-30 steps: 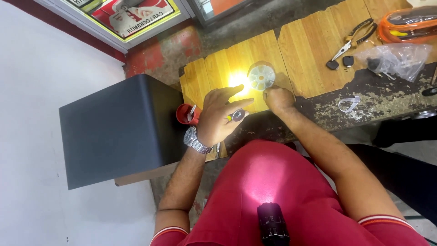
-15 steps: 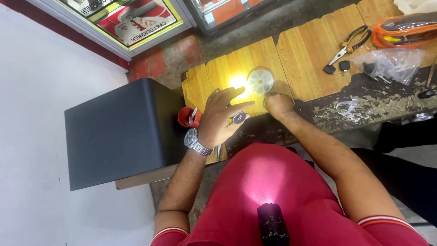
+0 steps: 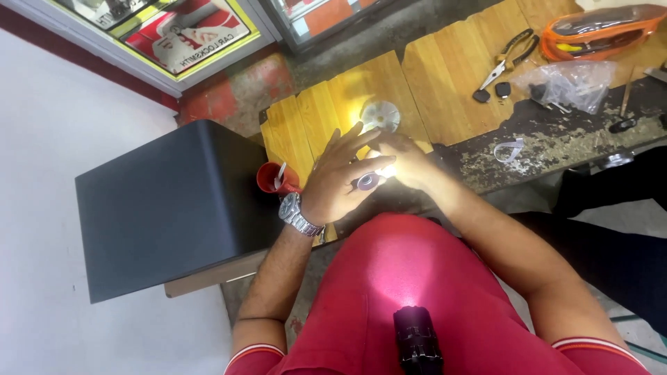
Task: Picking a lock cylinder using a lock pick, tension wrench, and a flashlight at a locksmith workbench.
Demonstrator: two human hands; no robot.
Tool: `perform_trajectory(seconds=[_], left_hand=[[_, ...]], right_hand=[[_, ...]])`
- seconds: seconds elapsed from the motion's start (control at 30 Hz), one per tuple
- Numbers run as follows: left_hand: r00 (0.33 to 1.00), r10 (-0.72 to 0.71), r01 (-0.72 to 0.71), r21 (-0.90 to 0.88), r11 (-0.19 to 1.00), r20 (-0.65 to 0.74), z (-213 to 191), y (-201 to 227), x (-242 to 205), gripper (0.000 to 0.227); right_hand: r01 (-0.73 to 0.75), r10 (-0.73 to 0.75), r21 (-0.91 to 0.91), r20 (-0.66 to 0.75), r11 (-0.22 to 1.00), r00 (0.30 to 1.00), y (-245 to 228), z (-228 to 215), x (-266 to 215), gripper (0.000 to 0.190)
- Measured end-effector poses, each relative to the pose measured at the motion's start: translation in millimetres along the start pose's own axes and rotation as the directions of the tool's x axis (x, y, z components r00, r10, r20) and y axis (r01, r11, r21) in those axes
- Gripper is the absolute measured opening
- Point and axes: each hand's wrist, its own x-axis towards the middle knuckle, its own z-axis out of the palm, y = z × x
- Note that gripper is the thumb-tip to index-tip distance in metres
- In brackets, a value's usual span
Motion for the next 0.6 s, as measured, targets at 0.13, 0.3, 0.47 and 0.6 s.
perform_trajectory(seconds=[0.13,0.3,0.47,0.6], left_hand=[[0.998,0.006,-0.003,-0.048,0.999,0.055,16,2,5,0.059],[0.998,0.027,-0.022,-0.084,0.996,0.055,29,7,6,0.052],[0.997,0.069,-0.060,-0.195,0.979,0.040,42,6,7,0.051],[0.998,0.063,-0.064,-0.240,0.969,-0.011,44,10,7,0.054]], right_hand=[[-0.004,0.004,0.021,-0.025,1.000,1.000,-4,6,-20,0.019],[-0.020,0.022,0.048,-0.047,0.999,0.999,3,-2,-50,0.019],[-0.040,0.045,0.083,-0.057,0.996,0.997,8,-7,-63,0.019],[-0.053,0.059,0.112,-0.053,0.992,0.997,9,-8,-68,0.019]])
